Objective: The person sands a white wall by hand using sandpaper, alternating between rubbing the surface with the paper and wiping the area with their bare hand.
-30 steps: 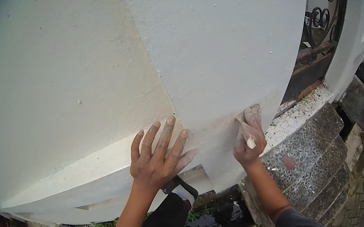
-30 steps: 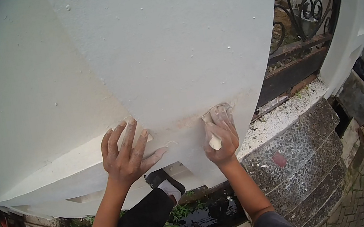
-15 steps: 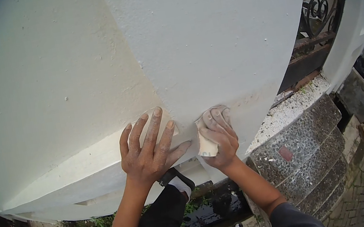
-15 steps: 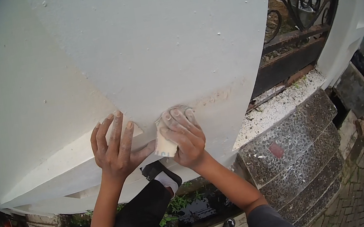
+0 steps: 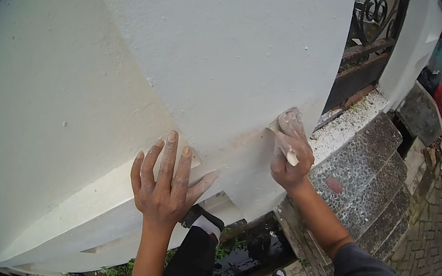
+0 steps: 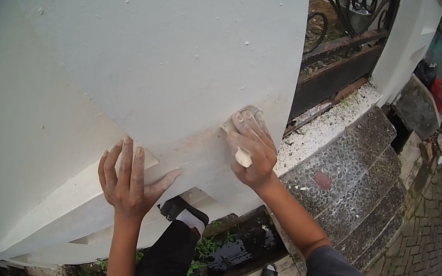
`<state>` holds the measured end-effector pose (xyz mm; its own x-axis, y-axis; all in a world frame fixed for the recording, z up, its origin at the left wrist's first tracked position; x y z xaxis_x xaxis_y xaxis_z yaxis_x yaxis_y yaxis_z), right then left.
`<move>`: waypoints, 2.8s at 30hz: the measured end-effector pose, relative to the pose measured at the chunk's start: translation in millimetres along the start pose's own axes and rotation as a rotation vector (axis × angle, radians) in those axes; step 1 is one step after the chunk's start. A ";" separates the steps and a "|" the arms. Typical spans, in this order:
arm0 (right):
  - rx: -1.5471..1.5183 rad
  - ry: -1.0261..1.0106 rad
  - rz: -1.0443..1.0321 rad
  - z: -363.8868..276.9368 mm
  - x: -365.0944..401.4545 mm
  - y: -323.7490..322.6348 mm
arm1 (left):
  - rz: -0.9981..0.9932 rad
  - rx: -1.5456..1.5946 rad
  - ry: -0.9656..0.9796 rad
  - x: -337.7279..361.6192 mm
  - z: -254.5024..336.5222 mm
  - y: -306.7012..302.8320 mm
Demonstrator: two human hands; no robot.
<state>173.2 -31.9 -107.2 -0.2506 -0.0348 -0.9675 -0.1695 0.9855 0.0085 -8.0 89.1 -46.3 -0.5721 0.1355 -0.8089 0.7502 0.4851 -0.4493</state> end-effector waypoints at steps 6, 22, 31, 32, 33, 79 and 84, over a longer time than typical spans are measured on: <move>-0.199 -0.010 -0.170 -50.8 -7.4 29.7 | -0.013 -0.016 -0.045 -1.2 -1.8 -0.7; -0.019 0.173 0.223 8.7 -8.7 0.0 | 0.026 0.013 -0.015 -6.1 -0.1 -2.1; -0.027 0.203 0.110 6.1 -11.2 -4.5 | -0.012 0.021 0.007 -6.8 0.6 -2.3; -0.070 0.167 0.104 -7.3 -9.8 2.9 | -0.012 0.010 -0.004 -6.6 0.5 -2.0; -0.111 0.133 0.100 -18.6 -5.3 7.0 | -0.012 0.002 -0.012 -6.2 -0.3 -1.6; -0.118 0.190 0.135 -10.6 20.8 2.1 | -0.212 -0.110 0.359 4.3 40.1 23.5; -0.160 0.480 0.446 26.8 8.2 -7.1 | -0.231 -0.099 0.366 2.6 40.9 23.5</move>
<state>197.8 -34.8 -121.9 -0.7188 0.2633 -0.6434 -0.0816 0.8871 0.4543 21.8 65.4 -74.4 -0.8138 0.3023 -0.4963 0.5641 0.6164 -0.5494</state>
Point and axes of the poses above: each hand's wrist, its own x-axis away from the middle knuckle, its own y-axis out of the palm, z = x × y, the point moved 5 cm from there along -x, towards the middle knuckle, and after that the axes turned 1 degree about y, right-handed, at the moved point
